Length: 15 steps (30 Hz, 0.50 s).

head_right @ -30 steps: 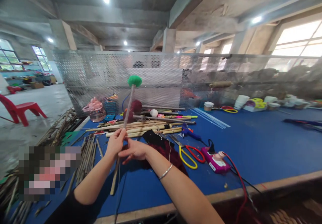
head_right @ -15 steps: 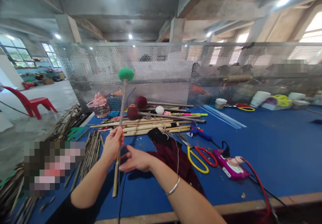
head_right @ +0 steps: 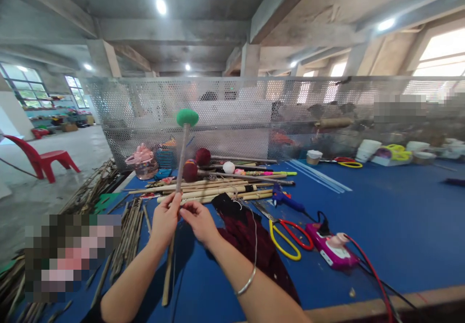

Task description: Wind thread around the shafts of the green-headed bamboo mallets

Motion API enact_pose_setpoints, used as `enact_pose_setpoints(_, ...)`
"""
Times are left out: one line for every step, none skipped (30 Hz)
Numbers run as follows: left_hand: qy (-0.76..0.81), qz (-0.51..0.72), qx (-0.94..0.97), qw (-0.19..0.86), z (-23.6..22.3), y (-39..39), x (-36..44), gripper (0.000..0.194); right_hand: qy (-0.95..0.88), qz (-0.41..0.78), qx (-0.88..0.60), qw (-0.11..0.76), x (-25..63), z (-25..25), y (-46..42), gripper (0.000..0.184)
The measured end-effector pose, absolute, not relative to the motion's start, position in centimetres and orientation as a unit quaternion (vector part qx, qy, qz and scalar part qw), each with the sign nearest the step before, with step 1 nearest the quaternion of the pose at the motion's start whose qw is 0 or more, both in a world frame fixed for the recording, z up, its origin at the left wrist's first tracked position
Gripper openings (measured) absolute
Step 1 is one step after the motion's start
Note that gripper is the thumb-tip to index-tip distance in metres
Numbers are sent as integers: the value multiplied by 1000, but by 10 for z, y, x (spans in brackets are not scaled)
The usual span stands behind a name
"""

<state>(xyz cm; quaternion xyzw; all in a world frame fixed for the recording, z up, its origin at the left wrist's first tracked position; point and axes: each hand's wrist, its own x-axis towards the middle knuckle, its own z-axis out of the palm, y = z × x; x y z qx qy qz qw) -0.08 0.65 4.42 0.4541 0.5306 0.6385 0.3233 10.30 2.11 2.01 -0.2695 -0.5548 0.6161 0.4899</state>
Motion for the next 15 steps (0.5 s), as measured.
enact_pose_setpoints(531, 638, 463, 311, 44, 6, 2, 37, -546, 616, -264, 502, 102, 19, 22, 27)
enact_pose_setpoints(528, 638, 474, 299, 43, 5, 5, 35, -537, 621, -259, 508, 102, 17, 24, 29)
enact_pose_setpoints(525, 636, 487, 288, 42, 5, 8, 33, -531, 629, -253, 509, 103, 15, 26, 31)
enact_pose_setpoints(523, 633, 499, 277, 42, 5, 10, 31, -529, 636, -251, 504, 104, 14, 27, 33)
enact_pose_setpoints(521, 631, 508, 268, 41, 4, 11, 30, -530, 641, -250, 496, 105, 13, 28, 35)
enact_pose_setpoints(521, 628, 514, 263, 41, 4, 12, 30, -536, 643, -250, 487, 107, 13, 29, 37)
enact_pose_setpoints(522, 627, 516, 262, 41, 4, 12, 29, -546, 642, -250, 477, 108, 13, 29, 38)
enact_pose_setpoints(521, 626, 516, 264, 41, 4, 12, 29, -559, 638, -250, 467, 110, 14, 29, 39)
enact_pose_setpoints(521, 627, 513, 271, 40, 3, 11, 30, -575, 631, -249, 457, 112, 16, 28, 40)
enact_pose_setpoints(519, 628, 506, 283, 39, 3, 10, 30, -590, 624, -247, 449, 113, 18, 26, 39)
enact_pose_setpoints(516, 630, 496, 299, 38, 2, 9, 31, -602, 615, -247, 445, 114, 20, 25, 39)
enact_pose_setpoints(513, 633, 485, 320, 36, 1, 8, 32, -611, 606, -250, 444, 115, 21, 25, 38)
enact_pose_setpoints(507, 634, 473, 342, 34, 0, 8, 34, -614, 598, -255, 447, 116, 22, 24, 37)
enact_pose_setpoints(501, 635, 461, 365, 31, 0, 7, 36, -613, 591, -260, 455, 117, 23, 24, 36)
enact_pose_setpoints(495, 635, 451, 386, 29, -1, 7, 38, -608, 586, -268, 464, 117, 23, 24, 35)
